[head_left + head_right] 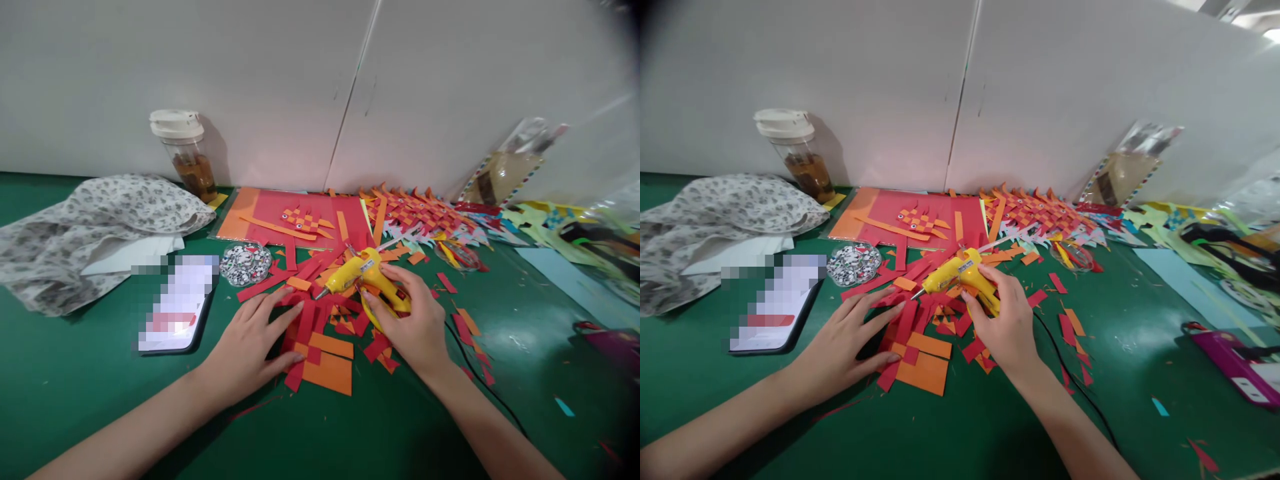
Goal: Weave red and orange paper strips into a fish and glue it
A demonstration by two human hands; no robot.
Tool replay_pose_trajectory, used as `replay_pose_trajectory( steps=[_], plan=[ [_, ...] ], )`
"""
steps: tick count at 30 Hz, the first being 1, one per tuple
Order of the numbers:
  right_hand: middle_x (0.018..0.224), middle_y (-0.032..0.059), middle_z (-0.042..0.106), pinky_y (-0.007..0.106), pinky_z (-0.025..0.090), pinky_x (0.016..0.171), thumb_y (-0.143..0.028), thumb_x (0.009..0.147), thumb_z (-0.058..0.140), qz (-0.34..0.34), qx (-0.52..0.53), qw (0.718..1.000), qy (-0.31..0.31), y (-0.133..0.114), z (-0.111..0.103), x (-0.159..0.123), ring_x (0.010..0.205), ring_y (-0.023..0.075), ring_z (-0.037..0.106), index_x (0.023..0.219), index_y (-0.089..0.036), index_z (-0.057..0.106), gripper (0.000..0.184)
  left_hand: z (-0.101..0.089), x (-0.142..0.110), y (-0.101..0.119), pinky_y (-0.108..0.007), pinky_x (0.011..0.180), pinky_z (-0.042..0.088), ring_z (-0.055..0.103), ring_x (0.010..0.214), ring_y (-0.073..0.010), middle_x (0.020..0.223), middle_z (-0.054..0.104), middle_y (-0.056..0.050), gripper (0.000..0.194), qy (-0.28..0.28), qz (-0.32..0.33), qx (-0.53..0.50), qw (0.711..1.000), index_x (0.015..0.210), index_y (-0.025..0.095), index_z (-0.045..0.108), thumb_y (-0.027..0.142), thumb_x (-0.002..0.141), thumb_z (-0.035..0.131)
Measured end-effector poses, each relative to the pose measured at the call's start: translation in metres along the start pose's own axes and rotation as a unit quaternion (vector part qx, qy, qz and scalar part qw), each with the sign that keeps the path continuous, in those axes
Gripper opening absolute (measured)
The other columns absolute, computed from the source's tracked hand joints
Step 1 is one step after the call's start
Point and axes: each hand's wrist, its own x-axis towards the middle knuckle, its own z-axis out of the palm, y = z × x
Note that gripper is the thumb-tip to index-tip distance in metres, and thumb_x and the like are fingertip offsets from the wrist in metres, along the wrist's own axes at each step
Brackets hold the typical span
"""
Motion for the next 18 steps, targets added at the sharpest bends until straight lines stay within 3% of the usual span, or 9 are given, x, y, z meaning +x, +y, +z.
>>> replay_pose_trajectory(
  steps=[4, 9, 13, 18],
  plan=[
    [0.104, 0.0101, 0.061, 0.038, 0.051, 0.08, -0.028, 0.079, 0.062, -0.012, -0.008, 1.0, -0.003, 0.0021, 0.0025, -0.0042, 0.095, 0.0236, 0.06, 0.112, -0.021, 0.051, 0.035, -0.0017, 0.0002, 0.0002, -0.047, 0.093, 0.04, 0.042, 0.116, -0.0285, 0.133, 0.043, -0.009, 0.047, 0.001, 0.016, -0.004, 1.0, 0.128, 0.028, 0.045, 0.044, 0.084, 0.053],
    [0.105, 0.0096, 0.061, 0.039, 0.051, 0.08, -0.03, 0.079, 0.062, 0.007, -0.012, 1.0, 0.006, 0.007, 0.0029, -0.0071, 0.095, 0.0236, 0.06, 0.112, -0.021, 0.051, 0.036, -0.0002, -0.0024, 0.0016, -0.038, 0.081, 0.044, 0.055, 0.096, -0.022, 0.109, 0.061, -0.006, 0.019, 0.062, 0.099, -0.014, 0.993, 0.103, 0.024, 0.061, 0.026, 0.088, 0.05],
    [0.101, 0.0086, 0.062, 0.036, 0.052, 0.076, -0.027, 0.078, 0.064, -0.024, -0.02, 0.999, -0.005, 0.006, 0.0037, -0.0085, 0.09, 0.0226, 0.06, 0.112, -0.021, 0.051, 0.037, 0.0029, -0.0049, 0.0014, -0.033, 0.069, 0.045, 0.059, 0.076, -0.0176, 0.086, 0.068, -0.004, 0.02, 0.099, 0.177, -0.033, 0.979, 0.096, 0.017, 0.061, 0.014, 0.089, 0.043],
    [0.096, 0.0071, 0.062, 0.036, 0.051, 0.074, -0.022, 0.079, 0.062, -0.083, -0.012, 0.996, -0.036, 0.0014, 0.0054, -0.0098, 0.088, 0.022, 0.06, 0.112, -0.023, 0.05, 0.035, 0.0044, -0.0061, 0.0009, -0.033, 0.067, 0.045, 0.06, 0.073, -0.0182, 0.083, 0.069, -0.004, 0.018, 0.11, 0.197, -0.025, 0.974, 0.096, 0.015, 0.06, 0.013, 0.087, 0.045]
  ],
)
